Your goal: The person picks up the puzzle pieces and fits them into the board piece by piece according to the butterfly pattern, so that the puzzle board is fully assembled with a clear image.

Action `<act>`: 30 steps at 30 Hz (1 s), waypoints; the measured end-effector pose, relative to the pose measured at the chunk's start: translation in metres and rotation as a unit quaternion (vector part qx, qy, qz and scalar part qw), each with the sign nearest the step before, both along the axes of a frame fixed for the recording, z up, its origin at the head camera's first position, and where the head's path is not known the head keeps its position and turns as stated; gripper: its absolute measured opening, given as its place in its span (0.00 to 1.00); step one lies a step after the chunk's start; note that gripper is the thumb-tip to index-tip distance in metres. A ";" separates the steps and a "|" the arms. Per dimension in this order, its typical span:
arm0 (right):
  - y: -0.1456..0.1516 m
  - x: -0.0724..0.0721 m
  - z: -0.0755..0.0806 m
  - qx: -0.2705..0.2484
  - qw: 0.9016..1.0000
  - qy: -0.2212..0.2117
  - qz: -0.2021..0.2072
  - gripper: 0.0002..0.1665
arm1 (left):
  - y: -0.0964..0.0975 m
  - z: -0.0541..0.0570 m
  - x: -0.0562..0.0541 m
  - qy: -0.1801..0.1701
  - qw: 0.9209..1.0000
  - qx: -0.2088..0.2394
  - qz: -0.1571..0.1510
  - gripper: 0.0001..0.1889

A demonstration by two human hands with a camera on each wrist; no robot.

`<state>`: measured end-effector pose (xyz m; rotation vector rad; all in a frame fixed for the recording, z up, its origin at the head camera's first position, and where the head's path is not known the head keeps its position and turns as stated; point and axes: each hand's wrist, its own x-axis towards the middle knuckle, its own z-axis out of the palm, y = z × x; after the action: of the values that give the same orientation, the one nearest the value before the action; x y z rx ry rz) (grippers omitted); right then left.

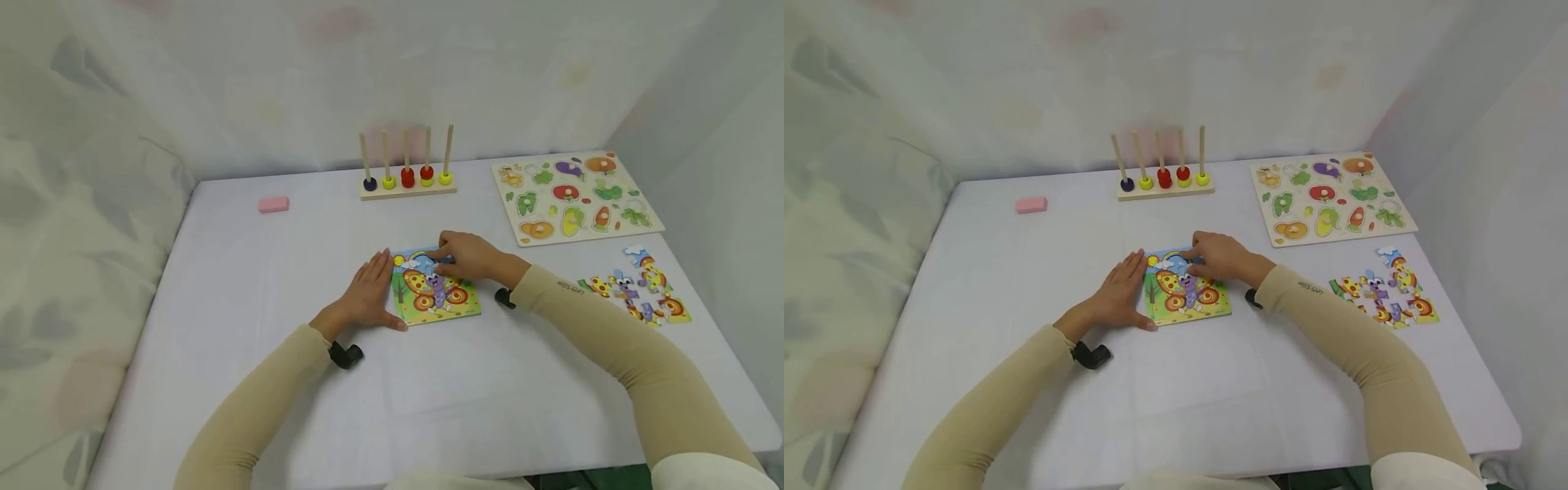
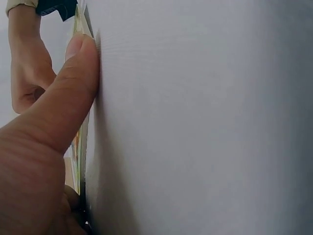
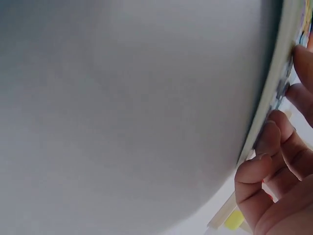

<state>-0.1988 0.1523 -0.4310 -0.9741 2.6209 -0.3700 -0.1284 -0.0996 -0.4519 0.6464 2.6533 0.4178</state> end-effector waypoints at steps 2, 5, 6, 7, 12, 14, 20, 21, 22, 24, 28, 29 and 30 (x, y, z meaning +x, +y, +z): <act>-0.002 -0.001 0.001 0.006 1.000 -0.003 0.000 0.27 | 0.000 0.000 0.000 0.001 1.000 -0.002 0.000 0.74; -0.005 -0.002 0.004 0.017 1.000 -0.006 -0.006 0.27 | -0.001 0.001 0.000 0.000 1.000 -0.002 0.003 0.74; -0.007 -0.002 0.005 0.017 1.000 -0.009 -0.011 0.27 | -0.001 0.002 0.001 0.000 1.000 0.000 0.004 0.73; -0.008 -0.003 0.005 0.015 1.000 -0.010 -0.016 0.26 | -0.001 0.003 0.001 0.000 1.000 0.002 0.004 0.73; -0.013 -0.001 0.007 -0.011 0.999 -0.026 -0.026 0.21 | -0.001 0.005 0.001 -0.002 1.000 0.010 0.002 0.73; -0.013 -0.001 0.006 -0.017 0.999 -0.029 -0.027 0.19 | -0.001 0.005 0.001 -0.003 1.000 0.008 0.000 0.73; -0.010 0.004 0.001 -0.024 0.999 -0.023 -0.043 0.18 | 0.003 0.003 -0.001 -0.004 1.000 0.004 -0.006 0.73; -0.009 0.005 0.001 -0.025 0.999 -0.023 -0.043 0.19 | 0.003 0.002 -0.001 -0.005 1.000 0.003 -0.006 0.73; -0.009 0.006 0.001 -0.028 0.998 -0.021 -0.042 0.20 | 0.003 0.002 -0.001 -0.006 1.000 0.002 -0.006 0.74; -0.006 0.009 0.002 -0.043 0.998 -0.020 -0.049 0.24 | 0.003 0.001 -0.001 -0.011 1.000 -0.001 -0.003 0.74; 0.014 0.013 0.016 -0.085 0.992 0.009 -0.089 0.27 | 0.002 -0.002 -0.001 -0.006 1.000 -0.002 0.003 0.74; 0.023 0.013 0.021 -0.091 0.990 0.018 -0.110 0.25 | 0.002 -0.002 -0.001 -0.005 1.000 -0.003 0.004 0.74; 0.034 0.012 0.026 -0.091 0.987 0.029 -0.129 0.24 | 0.002 -0.002 -0.001 -0.004 1.000 0.001 0.006 0.75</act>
<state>-0.1867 0.1866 -0.4047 -0.7043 2.8131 -0.6617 -0.1298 -0.0977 -0.4539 0.6278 2.6505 0.4260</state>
